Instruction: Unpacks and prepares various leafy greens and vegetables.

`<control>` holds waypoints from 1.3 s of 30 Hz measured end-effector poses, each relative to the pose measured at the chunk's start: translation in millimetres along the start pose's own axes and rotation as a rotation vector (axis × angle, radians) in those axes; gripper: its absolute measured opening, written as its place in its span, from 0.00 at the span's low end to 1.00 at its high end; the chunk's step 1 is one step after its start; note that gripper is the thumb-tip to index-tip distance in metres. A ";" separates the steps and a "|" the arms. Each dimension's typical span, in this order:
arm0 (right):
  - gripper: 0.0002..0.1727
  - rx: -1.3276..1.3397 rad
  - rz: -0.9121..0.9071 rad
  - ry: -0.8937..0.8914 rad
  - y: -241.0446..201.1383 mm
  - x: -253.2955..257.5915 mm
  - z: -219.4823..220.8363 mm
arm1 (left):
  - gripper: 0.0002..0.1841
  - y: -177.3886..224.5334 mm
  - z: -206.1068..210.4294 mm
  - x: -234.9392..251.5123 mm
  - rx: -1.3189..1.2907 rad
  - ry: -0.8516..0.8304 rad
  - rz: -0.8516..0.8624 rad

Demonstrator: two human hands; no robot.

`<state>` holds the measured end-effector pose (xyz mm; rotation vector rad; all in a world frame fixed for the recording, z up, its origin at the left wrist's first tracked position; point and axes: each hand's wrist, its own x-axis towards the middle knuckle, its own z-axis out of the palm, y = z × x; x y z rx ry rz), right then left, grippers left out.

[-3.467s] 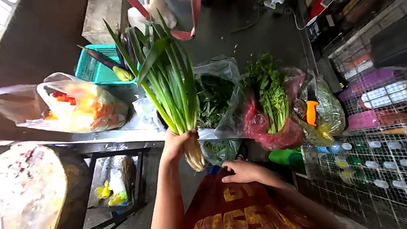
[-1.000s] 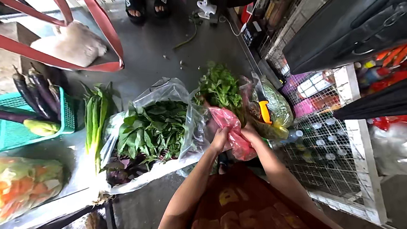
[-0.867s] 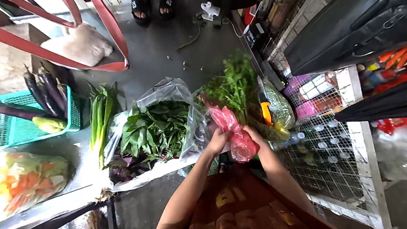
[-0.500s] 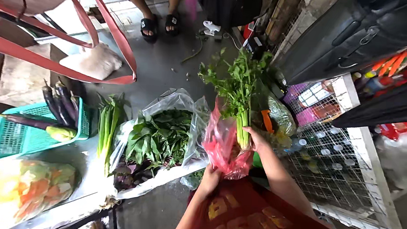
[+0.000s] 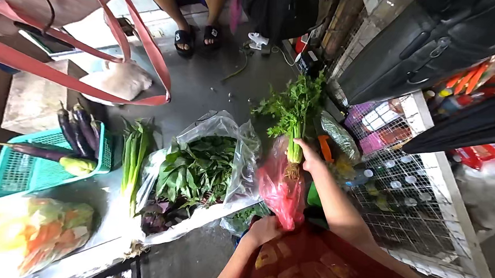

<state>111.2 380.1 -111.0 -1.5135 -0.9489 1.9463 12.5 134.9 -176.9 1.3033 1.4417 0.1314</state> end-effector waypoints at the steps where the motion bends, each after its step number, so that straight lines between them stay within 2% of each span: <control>1: 0.30 0.013 0.009 0.005 -5.0 2.5 -3.3 | 0.25 -2.1 -0.2 0.1 -0.011 -0.011 0.009; 5: 0.31 0.082 0.050 -0.007 -18.5 9.4 -13.6 | 0.25 -7.4 -3.0 -10.9 0.003 0.059 -0.020; 10: 0.26 0.265 -0.030 -0.074 -23.7 -0.8 5.4 | 0.26 -18.2 8.9 -8.3 -0.067 0.151 0.174; 12: 0.25 0.345 -0.033 -0.112 -29.3 -13.8 23.0 | 0.27 -0.7 9.7 -5.5 -0.006 0.130 0.229; 14: 0.22 0.423 0.006 -0.131 -35.7 -22.4 39.6 | 0.24 36.0 1.6 -2.4 0.168 0.020 0.235; 16: 0.21 0.488 0.040 -0.151 -42.6 -24.8 54.1 | 0.27 63.9 -8.6 5.8 0.343 -0.054 0.178; 18: 0.21 0.519 0.045 -0.210 -55.0 -28.3 61.1 | 0.32 69.8 -17.4 19.5 0.395 -0.065 0.007; 21: 0.21 0.501 0.037 -0.219 -72.4 -37.0 61.8 | 0.36 48.6 -11.7 28.9 0.399 -0.129 -0.288; 24: 0.22 0.559 0.036 -0.251 -86.2 -42.1 56.0 | 0.31 18.5 8.9 23.1 0.333 -0.230 -0.275; 27: 0.22 0.548 -0.025 -0.307 -99.3 -41.7 47.7 | 0.36 2.8 0.9 23.1 0.301 -0.136 -0.275; 29: 0.23 0.543 -0.060 -0.359 -98.5 -42.3 39.4 | 0.34 1.5 -16.2 20.0 0.192 -0.007 -0.145; 31: 0.26 0.560 -0.081 -0.429 -93.2 -46.7 30.9 | 0.32 10.3 -40.9 19.2 0.150 0.189 0.010; 34: 0.29 0.520 -0.092 -0.501 -80.7 -71.5 13.5 | 0.35 63.1 -97.4 16.3 0.266 0.332 -0.045; 36: 0.32 0.499 -0.062 -0.553 -74.6 -84.0 1.9 | 0.33 89.1 -124.9 40.8 0.313 0.399 -0.111; 39: 0.36 0.560 0.044 -0.723 -65.3 -93.3 -9.0 | 0.25 101.1 -149.1 103.7 0.383 0.326 -0.308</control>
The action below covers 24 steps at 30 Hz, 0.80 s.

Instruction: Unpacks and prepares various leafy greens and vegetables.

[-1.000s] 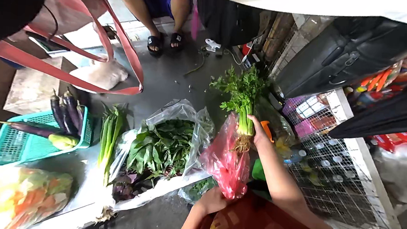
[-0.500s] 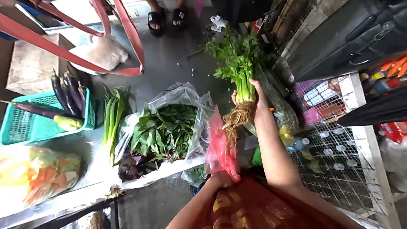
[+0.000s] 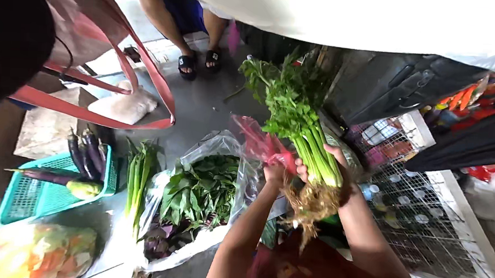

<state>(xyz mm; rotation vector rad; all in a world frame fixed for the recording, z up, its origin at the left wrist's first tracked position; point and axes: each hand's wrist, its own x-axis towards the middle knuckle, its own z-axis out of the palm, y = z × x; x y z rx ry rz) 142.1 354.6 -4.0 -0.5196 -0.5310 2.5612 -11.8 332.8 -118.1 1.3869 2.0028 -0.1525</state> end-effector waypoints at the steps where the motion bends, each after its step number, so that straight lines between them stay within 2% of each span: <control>1: 0.36 0.030 0.041 -0.054 4.4 -6.4 -4.5 | 0.25 1.7 -1.1 13.8 0.005 -0.053 -0.026; 3: 0.37 0.059 0.082 -0.120 10.6 -18.8 -13.8 | 0.27 -1.9 -4.7 30.8 -0.047 -0.089 0.038; 6: 0.38 0.004 0.069 -0.185 22.3 -34.4 -29.4 | 0.29 -21.0 -12.5 12.5 -0.360 -0.049 0.222; 10: 0.38 -0.014 0.126 -0.244 39.0 -38.2 -41.2 | 0.26 -47.8 -9.5 -57.9 -0.672 0.201 0.178; 12: 0.38 0.016 0.212 -0.273 47.4 -29.1 -42.5 | 0.24 -52.3 -22.6 -95.6 -0.729 0.301 0.264; 14: 0.39 0.074 0.320 -0.342 54.4 -21.9 -43.8 | 0.24 -58.7 -25.6 -131.4 -0.901 0.442 0.360; 15: 0.41 0.110 0.409 -0.398 57.2 -14.9 -46.5 | 0.24 -63.6 -21.4 -139.2 -0.941 0.531 0.354; 17: 0.43 0.121 0.555 -0.471 64.3 -4.3 -44.4 | 0.26 -79.9 -5.3 -135.5 -0.954 0.681 0.253; 19: 0.41 0.066 0.689 -0.481 67.7 -7.6 -28.8 | 0.27 -100.0 9.8 -150.1 -1.058 0.730 0.136; 21: 0.42 0.002 0.823 -0.530 79.0 0.5 -24.7 | 0.22 -121.4 24.1 -181.5 -1.203 0.781 -0.054; 22: 0.43 -0.033 0.878 -0.600 90.2 11.8 -28.3 | 0.18 -133.7 35.5 -197.1 -1.239 0.891 -0.140; 24: 0.44 -0.140 0.916 -0.675 111.2 19.0 -24.8 | 0.12 -152.5 57.9 -235.1 -1.214 1.238 -0.257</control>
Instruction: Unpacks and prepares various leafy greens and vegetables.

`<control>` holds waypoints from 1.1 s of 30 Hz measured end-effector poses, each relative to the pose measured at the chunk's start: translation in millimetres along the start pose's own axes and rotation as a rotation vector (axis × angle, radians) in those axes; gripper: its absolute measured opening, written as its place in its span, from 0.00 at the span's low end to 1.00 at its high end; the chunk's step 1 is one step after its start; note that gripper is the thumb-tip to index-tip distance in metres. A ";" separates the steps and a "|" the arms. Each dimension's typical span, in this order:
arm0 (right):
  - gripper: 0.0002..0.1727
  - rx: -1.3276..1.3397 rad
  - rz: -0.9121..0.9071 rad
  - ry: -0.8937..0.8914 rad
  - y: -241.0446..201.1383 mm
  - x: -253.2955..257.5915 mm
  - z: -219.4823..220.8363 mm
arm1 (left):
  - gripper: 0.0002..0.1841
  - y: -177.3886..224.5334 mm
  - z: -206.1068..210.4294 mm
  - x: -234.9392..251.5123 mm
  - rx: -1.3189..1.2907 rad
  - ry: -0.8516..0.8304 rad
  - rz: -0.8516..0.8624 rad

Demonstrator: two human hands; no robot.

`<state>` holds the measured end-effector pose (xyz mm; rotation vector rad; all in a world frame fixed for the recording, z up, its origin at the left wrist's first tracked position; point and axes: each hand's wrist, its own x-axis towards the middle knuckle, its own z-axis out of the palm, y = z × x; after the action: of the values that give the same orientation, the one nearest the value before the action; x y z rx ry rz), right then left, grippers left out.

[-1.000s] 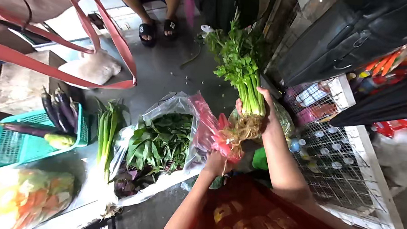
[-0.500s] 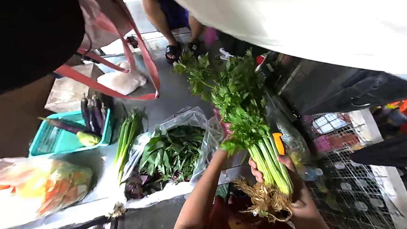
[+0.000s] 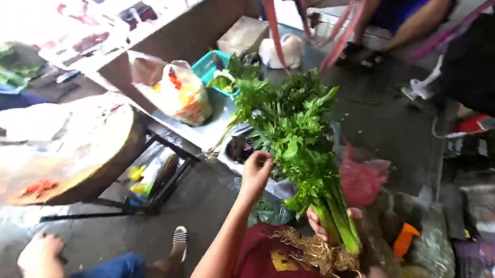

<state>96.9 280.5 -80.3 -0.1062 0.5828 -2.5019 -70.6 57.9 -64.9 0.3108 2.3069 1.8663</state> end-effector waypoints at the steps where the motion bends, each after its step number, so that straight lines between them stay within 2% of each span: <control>1: 0.44 -0.029 0.007 0.016 6.9 7.2 5.5 | 0.09 3.4 -20.3 -10.4 -0.015 0.161 0.093; 3: 0.42 -0.053 -0.022 0.021 24.3 19.5 15.1 | 0.05 17.4 -52.1 -29.8 -0.042 0.378 0.302; 5: 0.41 -0.069 -0.028 0.004 42.5 34.0 14.0 | 0.08 30.8 -77.8 -41.9 0.041 0.413 0.461; 6: 0.42 -0.069 -0.007 0.011 51.3 38.7 16.0 | 0.11 33.7 -86.5 -47.4 0.114 0.398 0.482; 9: 0.42 -0.057 0.089 -0.056 71.1 53.7 20.5 | 0.17 28.3 -104.8 -57.3 0.331 0.372 0.447; 11: 0.42 -0.044 0.097 -0.074 82.3 66.1 24.5 | 0.12 20.2 -119.0 -61.6 0.395 0.381 0.408; 14: 0.44 -0.057 0.091 -0.118 100.9 83.8 20.4 | 0.05 3.4 -149.5 -77.4 0.348 0.378 0.446; 19: 0.44 -0.167 0.046 -0.122 118.5 100.9 29.9 | 0.08 -27.2 -207.0 -118.7 0.157 0.371 0.478; 23: 0.35 -0.327 -0.057 -0.066 115.4 84.4 54.0 | 0.09 -60.2 -231.4 -177.6 0.157 0.439 0.385; 26: 0.33 -0.475 -0.098 -0.118 98.9 69.4 55.2 | 0.11 -112.7 -222.3 -235.6 0.247 0.519 0.188; 27: 0.35 -0.569 -0.054 -0.070 89.3 64.0 59.7 | 0.12 -131.2 -216.5 -261.7 0.338 0.541 0.042; 28: 0.36 -0.665 -0.017 0.099 86.6 58.4 78.4 | 0.14 -150.6 -210.4 -293.6 0.445 0.516 -0.166; 29: 0.39 -0.668 -0.053 0.182 91.0 51.3 82.2 | 0.19 -180.1 -204.1 -332.3 0.537 0.424 -0.409; 30: 0.39 -0.680 -0.092 0.196 94.2 46.8 81.4 | 0.31 -233.7 -190.3 -380.6 0.646 0.370 -0.615; 31: 0.39 -0.701 -0.119 0.135 91.8 50.8 82.7 | 0.43 -337.8 -157.4 -448.2 0.905 0.623 -0.561; 32: 0.40 -0.771 -0.152 0.077 88.0 56.9 92.6 | 0.53 -392.5 -153.7 -516.4 0.799 0.376 -0.906; 33: 0.43 -0.876 -0.155 -0.026 77.3 65.2 110.4 | 0.56 -468.0 -151.6 -594.0 0.679 0.242 -1.139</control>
<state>103.2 145.0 -16.9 -0.5196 1.6641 -2.1909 436.2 -332.8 -495.4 -0.9979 2.3206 0.5787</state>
